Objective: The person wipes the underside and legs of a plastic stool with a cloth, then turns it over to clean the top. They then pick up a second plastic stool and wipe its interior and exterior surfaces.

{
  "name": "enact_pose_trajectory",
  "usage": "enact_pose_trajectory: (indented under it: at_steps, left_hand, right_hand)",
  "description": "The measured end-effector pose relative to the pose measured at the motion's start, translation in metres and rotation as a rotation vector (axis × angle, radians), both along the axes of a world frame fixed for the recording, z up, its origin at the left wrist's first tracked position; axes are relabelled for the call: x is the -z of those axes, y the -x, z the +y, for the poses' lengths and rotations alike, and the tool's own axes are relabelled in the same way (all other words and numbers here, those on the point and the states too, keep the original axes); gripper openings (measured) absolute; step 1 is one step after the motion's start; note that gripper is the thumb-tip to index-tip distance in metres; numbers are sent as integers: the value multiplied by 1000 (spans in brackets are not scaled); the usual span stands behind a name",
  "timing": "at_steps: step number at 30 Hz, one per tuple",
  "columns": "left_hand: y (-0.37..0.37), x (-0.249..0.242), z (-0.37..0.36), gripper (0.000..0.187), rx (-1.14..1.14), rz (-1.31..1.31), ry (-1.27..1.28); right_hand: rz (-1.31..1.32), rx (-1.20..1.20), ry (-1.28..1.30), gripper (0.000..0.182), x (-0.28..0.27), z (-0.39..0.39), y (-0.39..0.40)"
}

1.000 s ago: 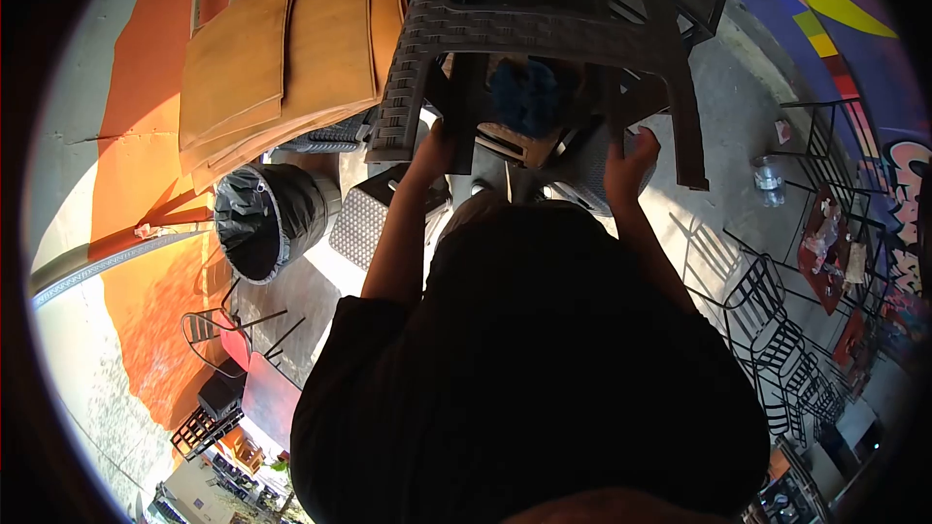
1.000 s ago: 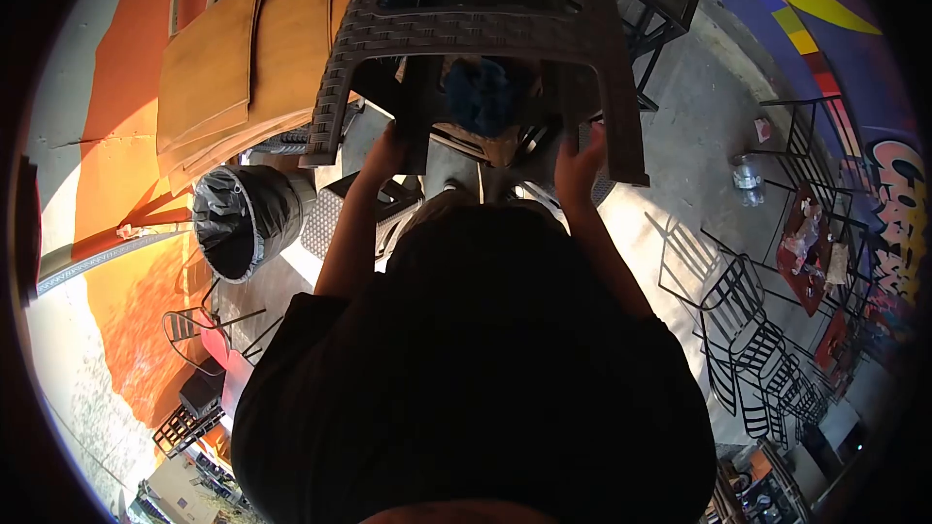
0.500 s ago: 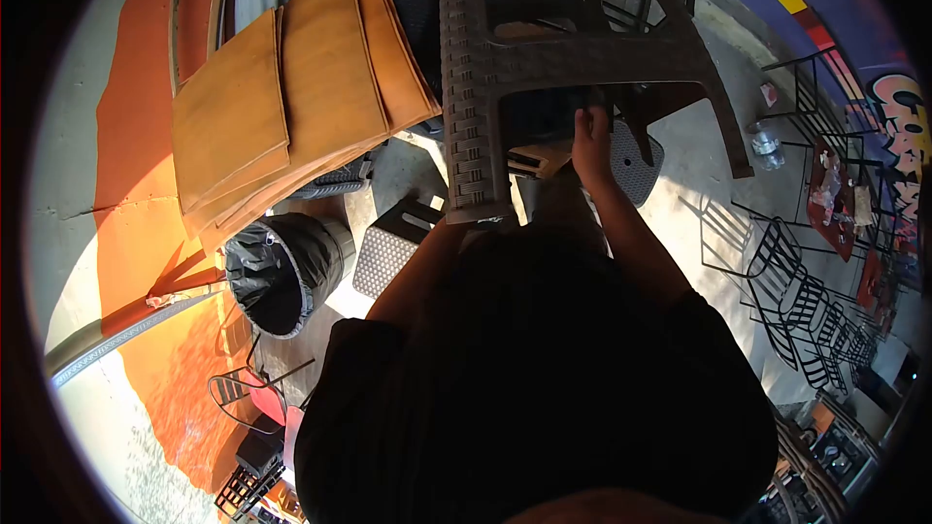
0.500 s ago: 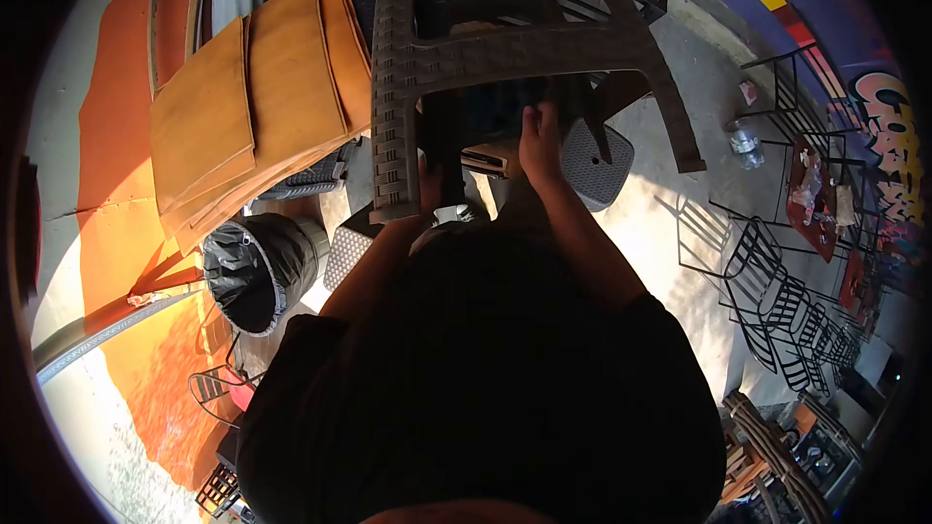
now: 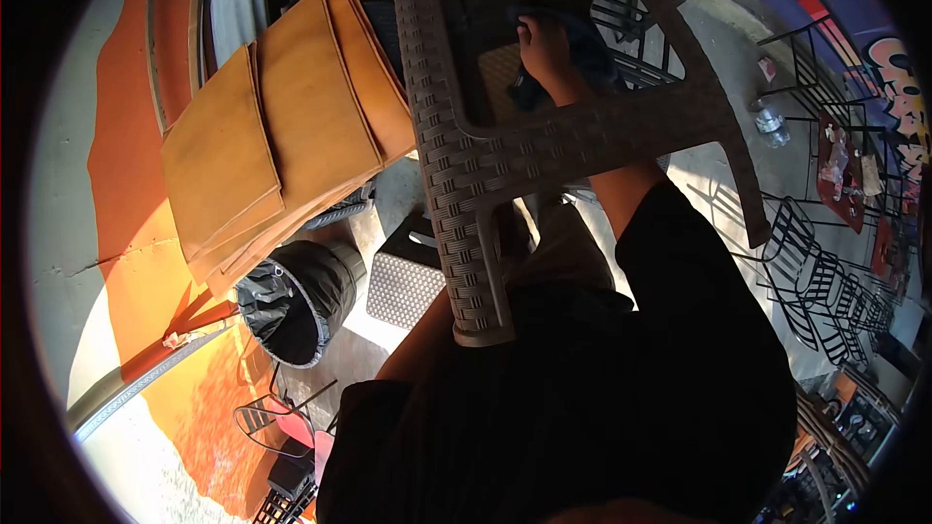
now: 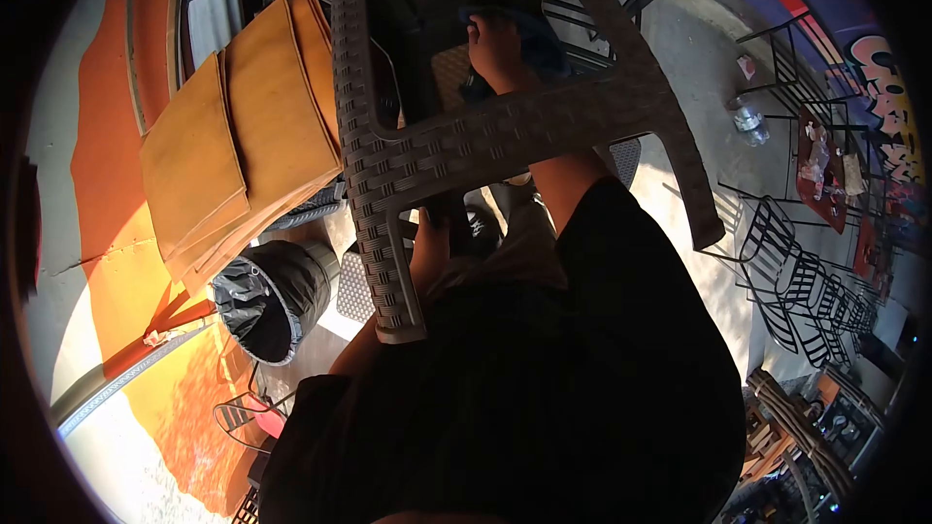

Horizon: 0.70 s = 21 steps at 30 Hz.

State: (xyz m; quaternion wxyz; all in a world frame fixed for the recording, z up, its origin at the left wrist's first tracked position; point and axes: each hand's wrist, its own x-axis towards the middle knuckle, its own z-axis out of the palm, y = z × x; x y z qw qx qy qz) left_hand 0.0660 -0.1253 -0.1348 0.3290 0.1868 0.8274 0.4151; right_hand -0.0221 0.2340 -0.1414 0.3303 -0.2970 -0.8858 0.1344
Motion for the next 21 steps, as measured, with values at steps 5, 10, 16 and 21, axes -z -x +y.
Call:
enact_pose_trajectory:
  at_steps: [5,10,16,21]
  left_hand:
    - [-3,6,-2,56,37,65,-45]
    - [-4,4,1,55,-27,-60,-62]
    - [-7,6,0,54,-36,-12,2]
    - [-1,-9,10,53,-28,-60,57]
  right_hand:
    - [-21,-50,-68,31,12,-29,34]
    - [86,-394,257,33,15,-74,51]
    - [-6,-69,142,33,3,6,20]
    - [23,-58,9,33,14,-23,40]
